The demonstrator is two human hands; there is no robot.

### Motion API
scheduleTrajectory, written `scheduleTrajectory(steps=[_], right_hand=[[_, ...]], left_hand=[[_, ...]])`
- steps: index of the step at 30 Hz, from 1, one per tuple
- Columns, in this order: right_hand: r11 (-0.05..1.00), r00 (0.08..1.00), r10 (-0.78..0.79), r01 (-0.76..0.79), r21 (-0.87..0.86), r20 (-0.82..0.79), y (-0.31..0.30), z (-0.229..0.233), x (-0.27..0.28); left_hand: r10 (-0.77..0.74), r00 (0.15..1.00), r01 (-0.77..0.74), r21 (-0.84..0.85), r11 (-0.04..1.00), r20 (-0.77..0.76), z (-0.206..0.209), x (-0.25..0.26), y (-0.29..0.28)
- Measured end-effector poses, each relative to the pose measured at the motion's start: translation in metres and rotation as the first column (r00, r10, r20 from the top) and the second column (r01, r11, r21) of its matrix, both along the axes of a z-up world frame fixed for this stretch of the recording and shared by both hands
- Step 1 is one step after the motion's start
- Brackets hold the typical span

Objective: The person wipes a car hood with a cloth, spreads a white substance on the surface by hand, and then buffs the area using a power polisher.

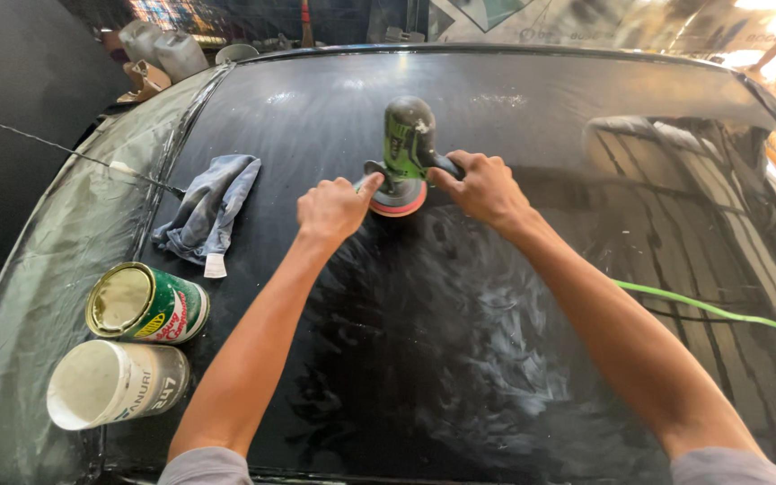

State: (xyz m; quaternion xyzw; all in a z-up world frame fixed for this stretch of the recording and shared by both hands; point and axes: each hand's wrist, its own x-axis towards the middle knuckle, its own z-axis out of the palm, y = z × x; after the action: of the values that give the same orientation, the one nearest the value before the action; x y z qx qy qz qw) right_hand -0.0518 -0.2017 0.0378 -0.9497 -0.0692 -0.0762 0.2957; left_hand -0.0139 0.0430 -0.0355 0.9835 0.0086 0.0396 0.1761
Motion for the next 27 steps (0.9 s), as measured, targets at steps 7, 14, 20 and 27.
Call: scheduleTrajectory(steps=[7,14,20,27], right_hand=[[0.995,0.995,0.072,-0.067,0.077,-0.062,0.062,-0.014,0.014],[0.977,0.978,0.209,-0.209,0.034,0.010,0.116,-0.019,0.027],[0.983,0.983,0.184,-0.184,0.014,-0.023,0.094,-0.013,0.025],[0.987,0.993,0.116,-0.115,0.110,-0.002,0.021,-0.011,0.019]], left_hand=[[0.141,0.990,-0.137,0.125,0.983,-0.022,0.026,-0.018,0.061],[0.243,0.968,-0.236,0.106,0.966,-0.060,0.016,-0.029,0.119],[0.215,0.974,-0.210,0.067,0.975,-0.068,0.015,-0.023,0.096],[0.114,0.991,-0.108,0.086,0.990,-0.072,0.033,-0.006,0.021]])
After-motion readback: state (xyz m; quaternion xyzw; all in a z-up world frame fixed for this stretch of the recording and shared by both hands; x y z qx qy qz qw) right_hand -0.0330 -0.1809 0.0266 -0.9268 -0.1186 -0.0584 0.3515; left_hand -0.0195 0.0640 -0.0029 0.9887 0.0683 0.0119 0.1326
